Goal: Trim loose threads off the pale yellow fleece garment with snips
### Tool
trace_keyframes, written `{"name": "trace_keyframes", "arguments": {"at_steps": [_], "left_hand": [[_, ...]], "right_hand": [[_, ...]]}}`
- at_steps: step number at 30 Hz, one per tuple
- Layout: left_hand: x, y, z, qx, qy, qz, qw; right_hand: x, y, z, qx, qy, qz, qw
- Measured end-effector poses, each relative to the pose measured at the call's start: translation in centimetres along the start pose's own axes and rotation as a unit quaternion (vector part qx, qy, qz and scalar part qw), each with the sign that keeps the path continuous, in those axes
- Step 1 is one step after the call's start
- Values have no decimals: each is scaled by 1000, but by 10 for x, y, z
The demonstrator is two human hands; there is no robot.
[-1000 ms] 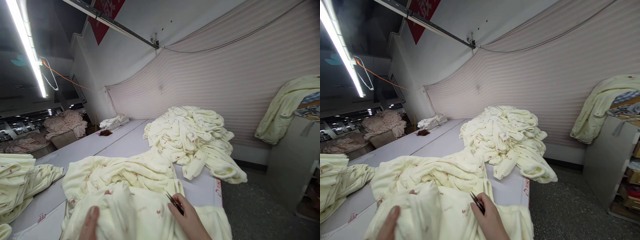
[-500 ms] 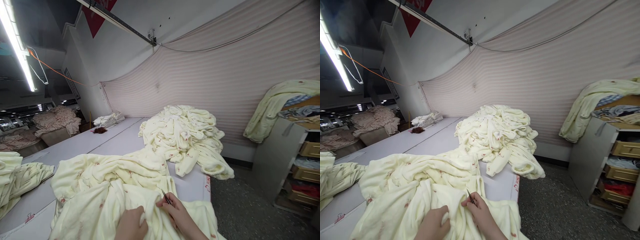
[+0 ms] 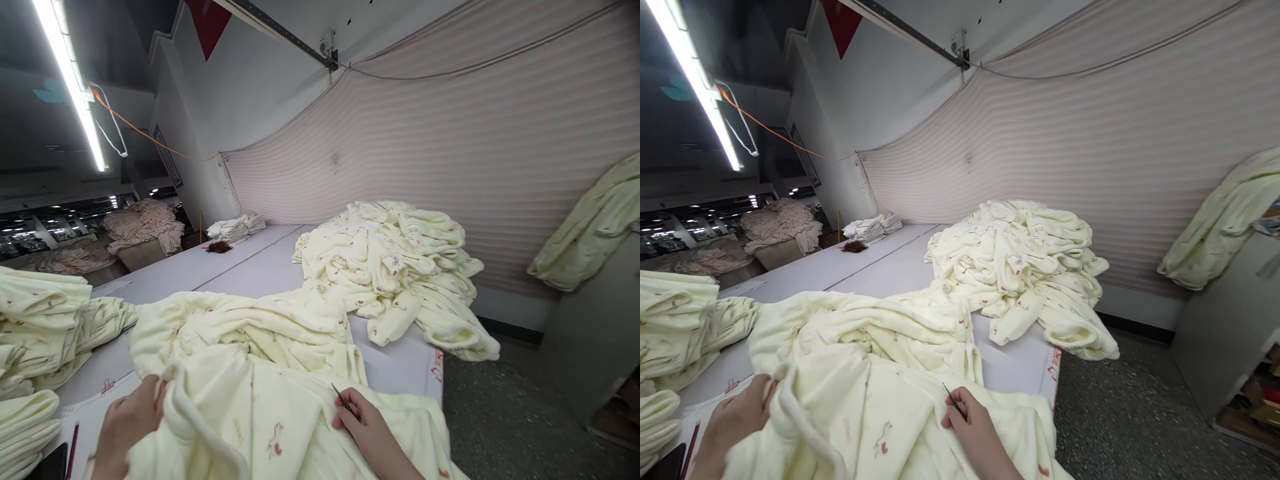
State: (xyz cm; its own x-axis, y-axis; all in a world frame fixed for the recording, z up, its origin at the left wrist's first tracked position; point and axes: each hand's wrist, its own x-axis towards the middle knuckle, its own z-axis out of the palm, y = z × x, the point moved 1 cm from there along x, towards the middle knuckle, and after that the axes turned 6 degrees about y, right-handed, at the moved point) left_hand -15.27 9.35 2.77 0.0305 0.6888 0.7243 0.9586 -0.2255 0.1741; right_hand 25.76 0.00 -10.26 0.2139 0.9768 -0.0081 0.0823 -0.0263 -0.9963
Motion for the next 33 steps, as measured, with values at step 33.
{"name": "trace_keyframes", "arguments": {"at_steps": [33], "left_hand": [[-91, 127, 66, -586, -177, -383, 691]], "right_hand": [[1, -52, 86, -138, -24, -194, 971]]}}
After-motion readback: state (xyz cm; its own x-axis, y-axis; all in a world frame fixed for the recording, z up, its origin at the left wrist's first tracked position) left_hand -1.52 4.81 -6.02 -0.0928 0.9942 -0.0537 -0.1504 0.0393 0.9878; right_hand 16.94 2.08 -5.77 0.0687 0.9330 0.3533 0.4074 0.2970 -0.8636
